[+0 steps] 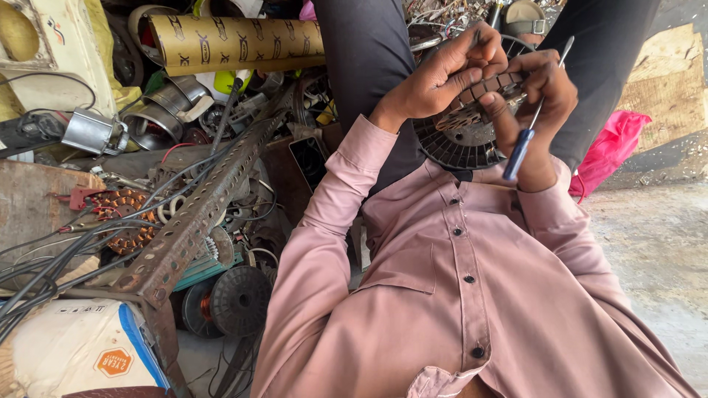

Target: The person uses a screwdriver to adjust small components on a circular motor rotor held in their lap. They then use pliers to manipulate wires on the rotor. The work is performed in a cluttered workshop environment.

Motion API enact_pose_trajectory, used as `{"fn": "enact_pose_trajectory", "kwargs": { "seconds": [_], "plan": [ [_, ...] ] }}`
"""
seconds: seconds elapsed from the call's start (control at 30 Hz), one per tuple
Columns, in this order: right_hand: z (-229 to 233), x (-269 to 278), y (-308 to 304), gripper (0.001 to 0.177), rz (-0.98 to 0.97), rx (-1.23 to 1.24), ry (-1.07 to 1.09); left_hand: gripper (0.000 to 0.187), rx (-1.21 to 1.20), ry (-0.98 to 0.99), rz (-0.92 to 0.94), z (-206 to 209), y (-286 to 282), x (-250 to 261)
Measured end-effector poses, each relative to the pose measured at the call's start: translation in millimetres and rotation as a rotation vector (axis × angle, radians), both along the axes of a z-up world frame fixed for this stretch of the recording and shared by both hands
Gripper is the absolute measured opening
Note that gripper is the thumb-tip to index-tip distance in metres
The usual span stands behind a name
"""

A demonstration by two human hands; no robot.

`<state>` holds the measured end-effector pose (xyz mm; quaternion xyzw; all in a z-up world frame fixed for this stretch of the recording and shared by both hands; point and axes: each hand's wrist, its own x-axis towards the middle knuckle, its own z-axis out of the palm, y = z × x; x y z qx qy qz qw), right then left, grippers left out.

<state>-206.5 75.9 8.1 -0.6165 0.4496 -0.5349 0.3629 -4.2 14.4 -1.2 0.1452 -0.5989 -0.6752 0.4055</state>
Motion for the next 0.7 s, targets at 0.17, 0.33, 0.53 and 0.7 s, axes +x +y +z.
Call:
{"fn": "enact_pose_trajectory", "kwargs": {
  "seconds": [0.17,0.33,0.53,0.7],
  "plan": [
    [9,-8,-10,0.061,0.079,0.133,-0.065,0.021,-0.070,-0.030,0.034,-13,1,-3],
    [29,-2,-6,0.046,0.082,0.220,-0.323,0.022,0.110,-0.108,0.294,-36,-8,2],
    [10,2,8,0.044,-0.051,0.286,-0.478,0.026,-0.094,-0.199,0.682,-10,4,-12],
    [4,0,9,0.048,-0.067,0.150,-0.300,0.023,0.031,-0.130,0.527,13,25,-25]
  ]
}}
